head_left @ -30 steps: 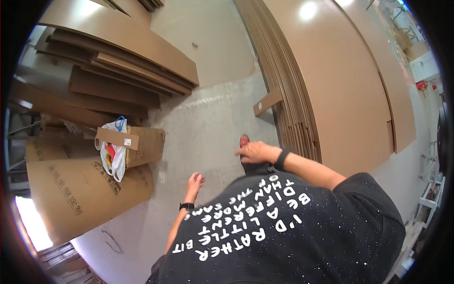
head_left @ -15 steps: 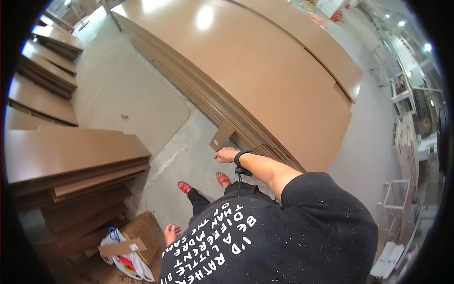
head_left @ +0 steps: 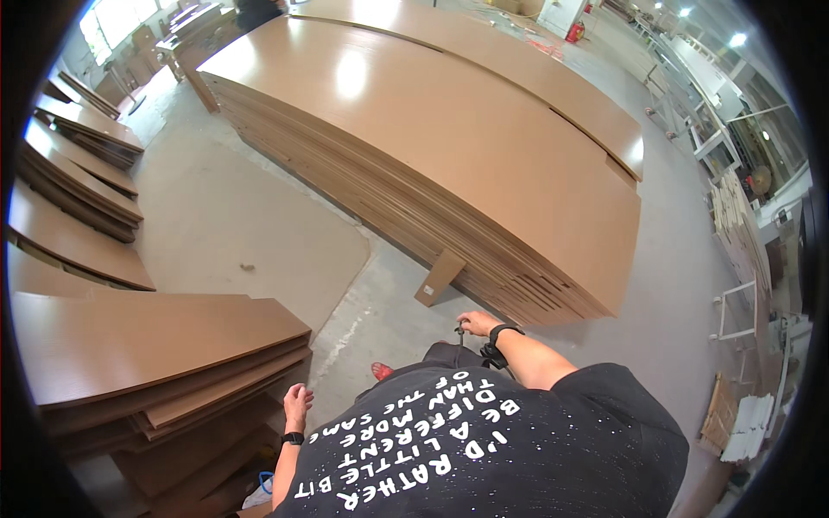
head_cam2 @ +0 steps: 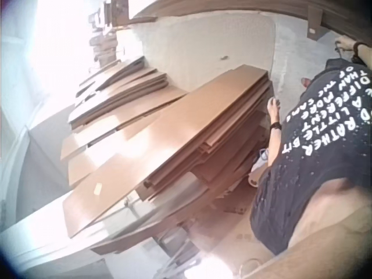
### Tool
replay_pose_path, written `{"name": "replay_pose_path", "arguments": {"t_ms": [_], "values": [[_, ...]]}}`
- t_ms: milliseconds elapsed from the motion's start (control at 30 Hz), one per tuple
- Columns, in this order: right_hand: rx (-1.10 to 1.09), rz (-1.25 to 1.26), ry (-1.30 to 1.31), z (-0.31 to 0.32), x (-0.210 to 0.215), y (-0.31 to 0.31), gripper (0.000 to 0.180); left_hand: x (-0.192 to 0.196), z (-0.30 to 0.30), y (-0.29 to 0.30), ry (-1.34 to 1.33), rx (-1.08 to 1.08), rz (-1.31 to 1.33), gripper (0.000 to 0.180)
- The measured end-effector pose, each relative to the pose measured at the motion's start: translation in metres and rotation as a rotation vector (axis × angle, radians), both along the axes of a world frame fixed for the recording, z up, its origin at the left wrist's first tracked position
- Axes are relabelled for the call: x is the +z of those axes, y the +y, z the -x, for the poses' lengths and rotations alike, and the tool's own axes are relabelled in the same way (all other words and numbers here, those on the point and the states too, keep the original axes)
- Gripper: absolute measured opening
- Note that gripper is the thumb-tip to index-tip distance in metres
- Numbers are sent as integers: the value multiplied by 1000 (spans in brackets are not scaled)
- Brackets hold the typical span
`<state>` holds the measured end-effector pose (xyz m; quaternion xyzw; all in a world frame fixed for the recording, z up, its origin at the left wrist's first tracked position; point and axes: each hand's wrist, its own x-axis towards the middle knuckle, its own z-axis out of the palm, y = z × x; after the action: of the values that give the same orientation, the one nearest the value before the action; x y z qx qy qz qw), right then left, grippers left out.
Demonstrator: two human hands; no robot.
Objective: Moving and organizing large wooden furniture panels within a manufacturing facility.
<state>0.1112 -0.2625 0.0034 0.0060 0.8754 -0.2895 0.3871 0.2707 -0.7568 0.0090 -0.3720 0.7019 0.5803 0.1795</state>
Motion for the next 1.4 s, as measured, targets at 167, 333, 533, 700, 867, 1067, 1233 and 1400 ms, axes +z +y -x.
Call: {"name": "replay_pose_path", "arguments": {"t_ms": [167,333,533,700,867,1067,1233,1400], "values": [[80,-135,235,21,-2,-17,37,-9,13,-14,25,-23,5,27],[-11,-276,206,72,1,-8,42,-4,-2,4,17,39,-78,30],[-103,-361,70,133,-35,2,59,-8,-77,14,-198,5,-25,27],[-136,-422,-70,181,-101,3,67,27,-97,30,-348,136,-9,26],[-170,-448,98,180,-147,-18,66,61,-69,61,-422,160,-37,27],[-270,-518,478,156,-149,-29,68,53,-25,96,-422,45,-66,26],[-123,-583,337,135,-187,-5,20,4,-22,83,-305,-86,-153,28],[-154,-289,442,65,-111,-15,23,-12,28,77,-220,-166,-169,27]]}}
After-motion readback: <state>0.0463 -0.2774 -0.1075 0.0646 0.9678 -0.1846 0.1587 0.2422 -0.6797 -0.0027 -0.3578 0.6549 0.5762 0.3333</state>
